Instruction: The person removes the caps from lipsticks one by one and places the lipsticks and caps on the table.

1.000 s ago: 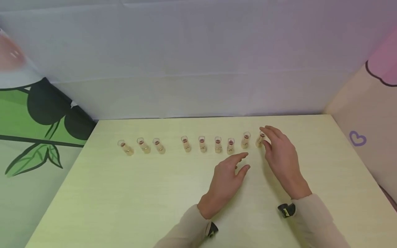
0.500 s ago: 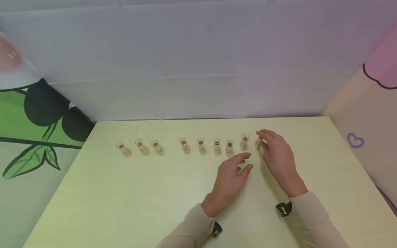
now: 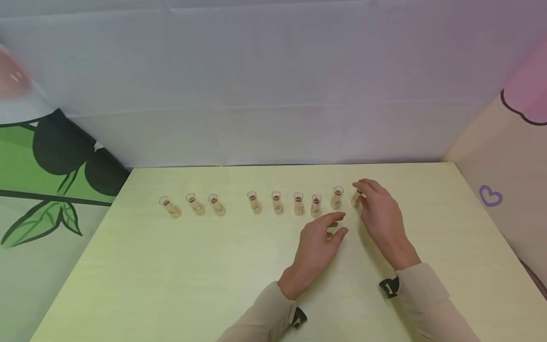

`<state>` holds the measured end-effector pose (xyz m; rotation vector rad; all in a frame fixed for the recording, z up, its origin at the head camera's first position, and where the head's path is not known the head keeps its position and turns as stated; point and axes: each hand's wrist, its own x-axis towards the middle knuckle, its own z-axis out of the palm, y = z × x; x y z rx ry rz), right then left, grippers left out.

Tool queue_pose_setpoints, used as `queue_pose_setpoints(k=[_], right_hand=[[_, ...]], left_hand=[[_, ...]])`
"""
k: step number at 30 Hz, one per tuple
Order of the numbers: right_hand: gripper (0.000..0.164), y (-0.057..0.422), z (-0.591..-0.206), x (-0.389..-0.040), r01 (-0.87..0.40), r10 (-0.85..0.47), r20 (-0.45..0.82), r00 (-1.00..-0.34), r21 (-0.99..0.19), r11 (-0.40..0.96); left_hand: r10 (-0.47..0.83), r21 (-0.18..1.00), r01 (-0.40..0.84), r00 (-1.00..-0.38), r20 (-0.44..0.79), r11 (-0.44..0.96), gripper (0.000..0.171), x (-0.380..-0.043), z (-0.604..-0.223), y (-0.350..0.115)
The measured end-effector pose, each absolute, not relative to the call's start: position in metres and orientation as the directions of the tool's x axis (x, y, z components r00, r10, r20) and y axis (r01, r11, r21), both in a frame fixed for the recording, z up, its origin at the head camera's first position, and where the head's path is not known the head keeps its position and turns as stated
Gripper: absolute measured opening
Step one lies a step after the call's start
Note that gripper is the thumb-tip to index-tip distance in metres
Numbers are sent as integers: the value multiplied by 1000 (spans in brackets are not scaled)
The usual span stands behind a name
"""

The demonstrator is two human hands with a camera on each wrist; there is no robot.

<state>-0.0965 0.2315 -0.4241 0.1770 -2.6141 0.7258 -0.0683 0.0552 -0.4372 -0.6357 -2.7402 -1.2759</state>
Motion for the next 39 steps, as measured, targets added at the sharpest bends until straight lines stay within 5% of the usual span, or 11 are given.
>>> queue_pose_setpoints(k=[12,31,39], right_hand=[[27,233,-418,-89,-254,-14,488,-873,-430,867],[48,227,-395,-57,-314,-34,551,-833,-423,850],[48,221,-385,-50,-342,-51,588,-807,-397,852]], left_hand=[[362,701,395,-909,205,594,33,-72,-436,59],[395,597,437,-894,211,672,55,-71,-430,68],[398,567,477,-878,266,672,43,-72,-430,68]])
